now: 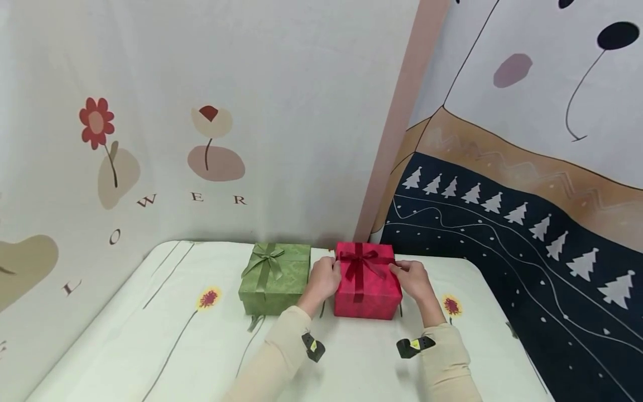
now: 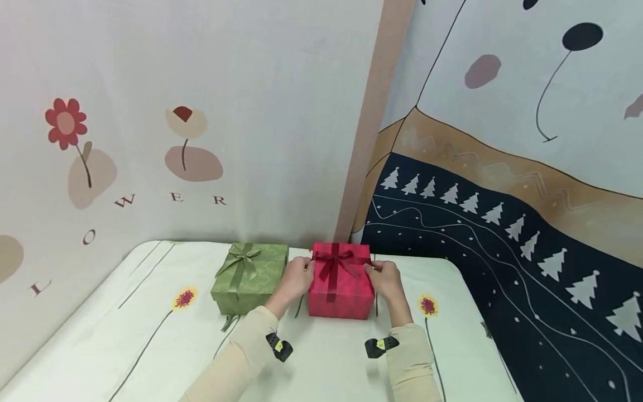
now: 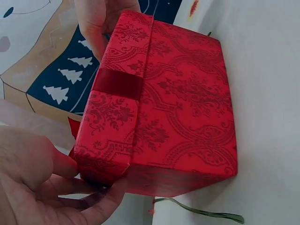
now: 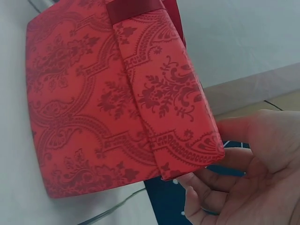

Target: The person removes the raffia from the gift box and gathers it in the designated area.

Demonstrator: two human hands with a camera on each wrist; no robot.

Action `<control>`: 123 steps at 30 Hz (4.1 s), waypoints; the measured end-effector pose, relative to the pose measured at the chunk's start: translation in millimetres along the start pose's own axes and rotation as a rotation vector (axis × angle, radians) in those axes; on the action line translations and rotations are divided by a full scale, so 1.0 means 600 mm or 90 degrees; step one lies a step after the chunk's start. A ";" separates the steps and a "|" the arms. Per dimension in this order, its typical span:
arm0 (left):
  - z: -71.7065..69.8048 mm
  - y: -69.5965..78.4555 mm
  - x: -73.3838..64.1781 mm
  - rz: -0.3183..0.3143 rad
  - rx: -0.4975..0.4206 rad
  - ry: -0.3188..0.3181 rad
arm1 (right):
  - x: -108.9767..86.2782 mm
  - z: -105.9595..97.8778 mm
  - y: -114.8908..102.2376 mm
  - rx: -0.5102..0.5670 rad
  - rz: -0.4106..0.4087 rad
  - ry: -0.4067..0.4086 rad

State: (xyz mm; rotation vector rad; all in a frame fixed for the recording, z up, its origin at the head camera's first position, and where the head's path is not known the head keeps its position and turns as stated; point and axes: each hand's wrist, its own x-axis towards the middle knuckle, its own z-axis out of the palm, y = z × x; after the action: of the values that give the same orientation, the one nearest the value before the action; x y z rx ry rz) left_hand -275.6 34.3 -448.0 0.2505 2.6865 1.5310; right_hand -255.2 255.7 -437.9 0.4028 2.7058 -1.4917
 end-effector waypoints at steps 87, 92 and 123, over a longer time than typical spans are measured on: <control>-0.023 -0.110 -0.220 0.548 0.325 -0.305 | -0.244 -0.014 0.180 -0.380 -0.604 -0.142; -0.021 -0.110 -0.220 0.545 0.331 -0.301 | -0.243 -0.011 0.182 -0.374 -0.575 -0.145; -0.016 -0.021 -0.107 0.206 -0.012 0.011 | -0.162 -0.046 0.039 -0.341 -0.317 0.004</control>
State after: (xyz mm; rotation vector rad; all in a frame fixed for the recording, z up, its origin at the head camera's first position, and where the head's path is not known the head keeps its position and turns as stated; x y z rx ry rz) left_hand -214.8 9.5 -456.5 0.7052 2.7468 1.6390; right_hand -153.0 270.1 -428.1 -0.3050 3.1913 -0.7324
